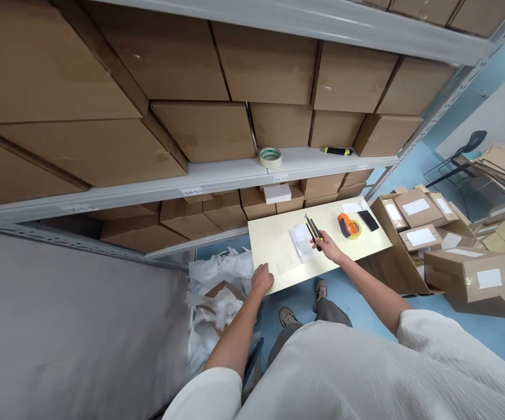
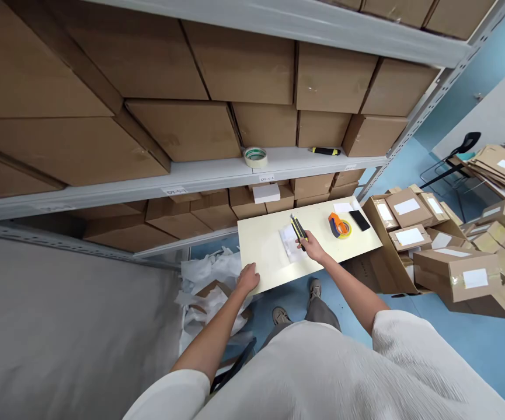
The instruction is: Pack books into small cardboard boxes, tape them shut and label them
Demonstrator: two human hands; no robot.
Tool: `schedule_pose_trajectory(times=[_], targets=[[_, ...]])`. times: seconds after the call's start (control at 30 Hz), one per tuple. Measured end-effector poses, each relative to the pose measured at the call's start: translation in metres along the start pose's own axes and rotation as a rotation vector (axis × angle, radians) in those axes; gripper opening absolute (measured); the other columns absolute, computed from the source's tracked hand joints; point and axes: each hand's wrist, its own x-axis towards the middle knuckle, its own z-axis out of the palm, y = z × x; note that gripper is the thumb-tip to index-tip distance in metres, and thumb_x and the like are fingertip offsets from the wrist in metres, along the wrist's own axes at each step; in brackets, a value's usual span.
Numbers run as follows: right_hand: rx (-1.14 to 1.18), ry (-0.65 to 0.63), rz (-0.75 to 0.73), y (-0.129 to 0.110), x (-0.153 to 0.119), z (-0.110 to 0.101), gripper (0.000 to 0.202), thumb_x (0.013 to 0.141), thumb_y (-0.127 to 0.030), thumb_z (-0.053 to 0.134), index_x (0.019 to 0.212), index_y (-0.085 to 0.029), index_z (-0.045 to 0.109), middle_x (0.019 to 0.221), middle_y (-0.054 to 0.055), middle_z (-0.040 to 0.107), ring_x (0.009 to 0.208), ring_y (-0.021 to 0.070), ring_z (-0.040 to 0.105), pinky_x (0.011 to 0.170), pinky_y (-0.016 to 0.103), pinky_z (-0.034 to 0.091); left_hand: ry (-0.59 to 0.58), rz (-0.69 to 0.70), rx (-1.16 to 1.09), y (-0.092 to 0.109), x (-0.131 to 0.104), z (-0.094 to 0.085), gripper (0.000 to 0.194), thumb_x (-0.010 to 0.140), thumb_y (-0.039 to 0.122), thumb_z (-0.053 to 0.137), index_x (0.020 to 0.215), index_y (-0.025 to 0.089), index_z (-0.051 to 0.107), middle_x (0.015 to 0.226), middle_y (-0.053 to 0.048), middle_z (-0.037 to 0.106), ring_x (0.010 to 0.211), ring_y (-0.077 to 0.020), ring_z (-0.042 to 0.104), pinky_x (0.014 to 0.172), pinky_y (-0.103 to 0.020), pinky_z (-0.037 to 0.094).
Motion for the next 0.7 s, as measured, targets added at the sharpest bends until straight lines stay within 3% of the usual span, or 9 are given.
schedule_pose_trajectory(times=[0.13,0.23,0.47,0.57,0.7], targets=[[-0.104,0.117,-0.063,-0.023,0.024,-0.04,0.049,0.101,-0.069,0.045,0.112,-0.023,0.058,0.095,0.005,0.073,0.078,0.0187,0.068,0.076,0.032,0.055,-0.043,-0.021,0.05,0.015,0.01,-0.005,0.051,0.087,0.018,0.056,0.138,0.018,0.061,0.151,-0.021,0.064,0.144,-0.033,0.059,0.116,-0.045,0.049],[-0.194,0.195,-0.15,-0.045,0.052,-0.078,0.055,0.104,-0.07,0.037,0.118,-0.023,0.062,0.099,0.006,0.074,0.087,0.021,0.069,0.083,0.034,0.056,-0.096,-0.073,0.08,0.022,0.017,-0.008,0.039,0.089,0.021,0.055,0.127,0.019,0.064,0.145,-0.021,0.066,0.138,-0.0337,0.065,0.109,-0.045,0.054],[-0.571,0.352,-0.441,-0.109,0.141,-0.168,0.046,0.102,-0.053,0.052,0.135,-0.022,0.065,0.13,0.015,0.072,0.117,0.0326,0.063,0.106,0.048,0.048,-0.146,-0.163,0.107,0.029,0.031,-0.014,0.044,0.088,0.021,0.057,0.131,0.021,0.059,0.146,-0.021,0.065,0.131,-0.0344,0.069,0.105,-0.046,0.055],[-0.786,0.368,-0.5,-0.129,0.18,-0.193,0.043,0.104,-0.046,0.049,0.136,-0.022,0.065,0.131,0.017,0.071,0.119,0.0358,0.058,0.107,0.052,0.043,-0.195,-0.223,0.113,0.033,0.039,-0.017,0.043,0.093,0.024,0.052,0.136,0.019,0.056,0.148,-0.022,0.063,0.13,-0.0344,0.07,0.103,-0.044,0.055],[-0.991,0.327,-0.534,-0.141,0.22,-0.21,0.04,0.108,-0.041,0.043,0.134,-0.022,0.066,0.133,0.018,0.068,0.118,0.0365,0.054,0.106,0.051,0.039,-0.214,-0.286,0.121,0.039,0.046,-0.016,0.045,0.095,0.026,0.052,0.139,0.019,0.052,0.147,-0.021,0.063,0.134,-0.0339,0.068,0.103,-0.042,0.054]])
